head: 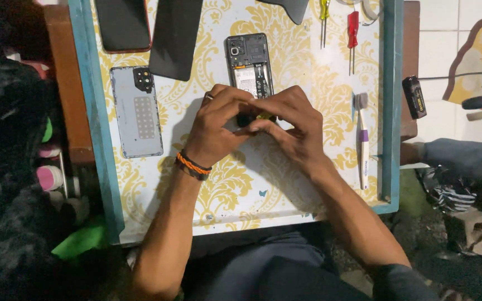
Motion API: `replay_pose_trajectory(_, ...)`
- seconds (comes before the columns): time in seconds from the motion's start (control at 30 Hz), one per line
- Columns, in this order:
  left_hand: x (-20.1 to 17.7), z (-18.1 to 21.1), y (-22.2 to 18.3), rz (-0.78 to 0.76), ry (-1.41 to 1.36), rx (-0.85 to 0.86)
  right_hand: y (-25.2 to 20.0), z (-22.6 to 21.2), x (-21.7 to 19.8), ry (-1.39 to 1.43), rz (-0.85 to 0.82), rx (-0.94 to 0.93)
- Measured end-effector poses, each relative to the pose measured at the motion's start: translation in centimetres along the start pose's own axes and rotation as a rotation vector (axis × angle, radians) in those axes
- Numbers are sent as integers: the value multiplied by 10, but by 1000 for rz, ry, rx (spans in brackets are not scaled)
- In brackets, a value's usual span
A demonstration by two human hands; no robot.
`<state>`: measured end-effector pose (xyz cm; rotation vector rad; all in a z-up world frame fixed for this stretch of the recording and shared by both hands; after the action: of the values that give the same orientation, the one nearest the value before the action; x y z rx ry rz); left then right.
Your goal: Disassembling and repairing the internal components of a smartphone using a screwdriver.
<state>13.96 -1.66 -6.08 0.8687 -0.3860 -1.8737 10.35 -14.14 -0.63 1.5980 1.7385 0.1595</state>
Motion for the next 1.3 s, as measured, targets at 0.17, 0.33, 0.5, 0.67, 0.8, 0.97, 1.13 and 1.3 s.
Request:
replay_pose_trajectory(0.17,-3,5,3,12,27,2,1,0,-3,10,-15,6)
replay_pose_trajectory(0.33,1,5,-1,-11,-48,-5,0,-1,-1,106,-43,43)
replay_pose_trajectory(0.5,4,3,1,-7,6,-13,-4,8,-2,141,-1,90)
replay_pose_trajectory(0.67,10,6,-3,-8,35,-2,-6,12,-2,107,-28,67)
replay_pose_trajectory(0.8,7,13,0,-27,22,-6,-4,4,-1,70,-66,32)
replay_pose_trajectory(0.97,5,4,-2,15,69,1,-5,13,-2,100,-21,76)
replay_pose_trajectory(1.13,10,2,-6,20,66,-12,-5,6,-3,54,-15,60)
replay_pose_trajectory(1.3,9,12,0,2,32,-8,-1,-1,-5,31,-23,32)
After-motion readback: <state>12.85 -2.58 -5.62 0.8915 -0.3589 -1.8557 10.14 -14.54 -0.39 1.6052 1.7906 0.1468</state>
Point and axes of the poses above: each hand's wrist, its own y-axis towards the middle knuckle, its own x-axis out of the palm, z = x × y, the point moved 10 cm from there along y, towards the middle knuckle, and after that the axes turned 4 degrees about -z, right-handed, at the moved point
